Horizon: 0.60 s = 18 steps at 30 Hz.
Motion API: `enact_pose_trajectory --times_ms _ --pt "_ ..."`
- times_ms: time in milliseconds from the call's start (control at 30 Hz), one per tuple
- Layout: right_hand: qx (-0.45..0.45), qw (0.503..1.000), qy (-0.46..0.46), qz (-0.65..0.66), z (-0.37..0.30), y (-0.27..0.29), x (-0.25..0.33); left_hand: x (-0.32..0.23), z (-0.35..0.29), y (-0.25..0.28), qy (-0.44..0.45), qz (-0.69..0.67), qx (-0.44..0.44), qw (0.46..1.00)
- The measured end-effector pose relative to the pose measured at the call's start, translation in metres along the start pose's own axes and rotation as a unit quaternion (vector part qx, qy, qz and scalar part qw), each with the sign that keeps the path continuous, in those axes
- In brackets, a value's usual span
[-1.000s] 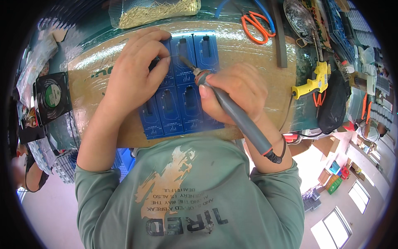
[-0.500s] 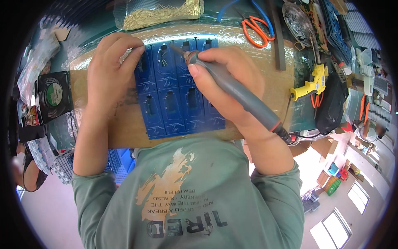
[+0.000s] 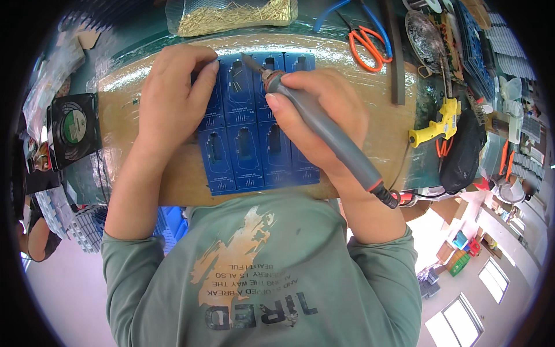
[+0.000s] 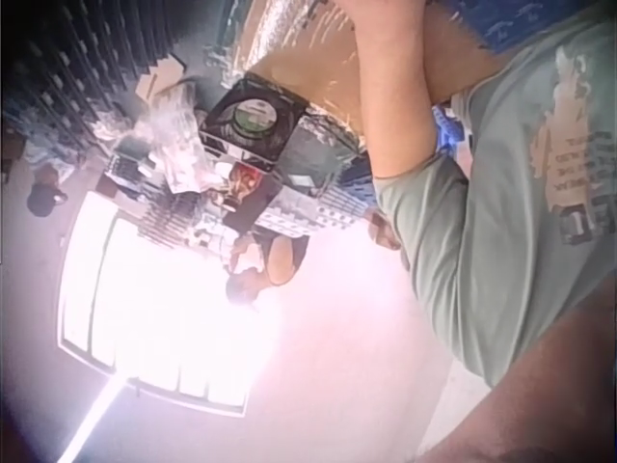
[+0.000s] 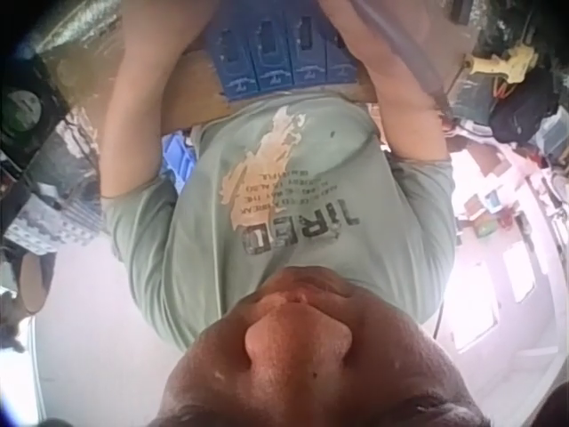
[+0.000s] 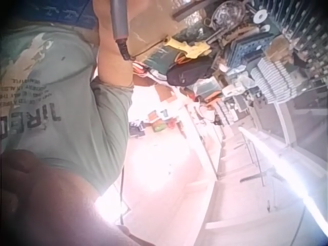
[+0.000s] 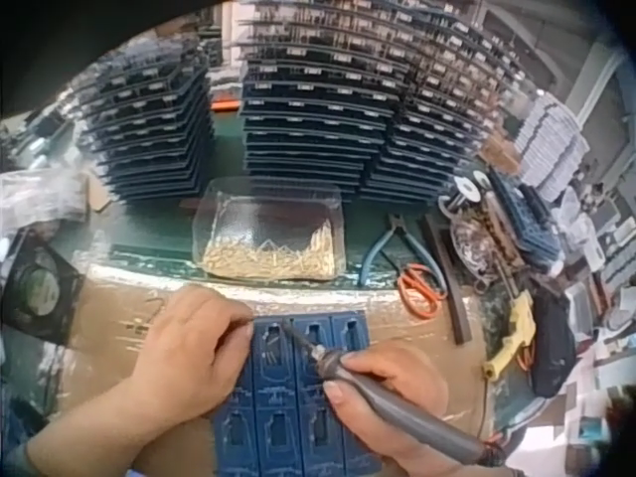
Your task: The person assembles components onto blue circuit boards, then solders them in place with a soldering iron and solder wire.
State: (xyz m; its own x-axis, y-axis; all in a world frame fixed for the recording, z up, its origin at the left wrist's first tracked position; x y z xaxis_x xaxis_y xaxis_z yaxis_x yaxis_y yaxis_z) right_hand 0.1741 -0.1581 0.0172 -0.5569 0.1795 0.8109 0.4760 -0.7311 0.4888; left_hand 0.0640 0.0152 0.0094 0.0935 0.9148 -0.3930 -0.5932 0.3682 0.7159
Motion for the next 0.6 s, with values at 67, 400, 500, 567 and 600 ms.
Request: enact_pose_trajectory --times_ms 67,400,500,567,600 --pt "-0.008 1.000 0.009 0.007 0.000 0.003 0.001 0.001 -0.001 0.005 0.037 0.010 0.003 0.999" --pt "-0.018 0.999 0.006 0.037 -0.001 0.011 -0.006 0.008 -0.020 0.072 0.364 -0.304 0.101 0.875" --pt "-0.016 0.999 -0.001 0.033 -0.002 0.012 -0.005 -0.003 -0.006 0.113 0.336 -0.144 0.157 0.917" --pt "-0.013 0.999 -0.005 0.039 -0.002 0.012 -0.005 -0.006 0.007 0.146 0.229 0.037 0.165 0.959" --pt "-0.011 0.999 -0.011 0.038 -0.002 0.013 -0.006 -0.001 0.011 0.161 0.207 0.078 0.156 0.963"
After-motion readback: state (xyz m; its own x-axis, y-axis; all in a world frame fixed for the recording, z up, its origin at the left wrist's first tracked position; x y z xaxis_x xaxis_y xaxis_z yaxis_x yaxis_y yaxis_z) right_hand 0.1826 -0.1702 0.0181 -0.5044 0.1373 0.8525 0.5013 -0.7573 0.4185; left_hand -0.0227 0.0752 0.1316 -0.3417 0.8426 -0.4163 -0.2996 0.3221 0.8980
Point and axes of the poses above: each hand's wrist, its own z-axis towards the middle knuckle, its own y-axis out of the back of the hand, x = y × z, the point moved 6 cm from there along z, towards the middle knuckle, and after that the axes turned 13 degrees about -y, right-handed, at the moved point
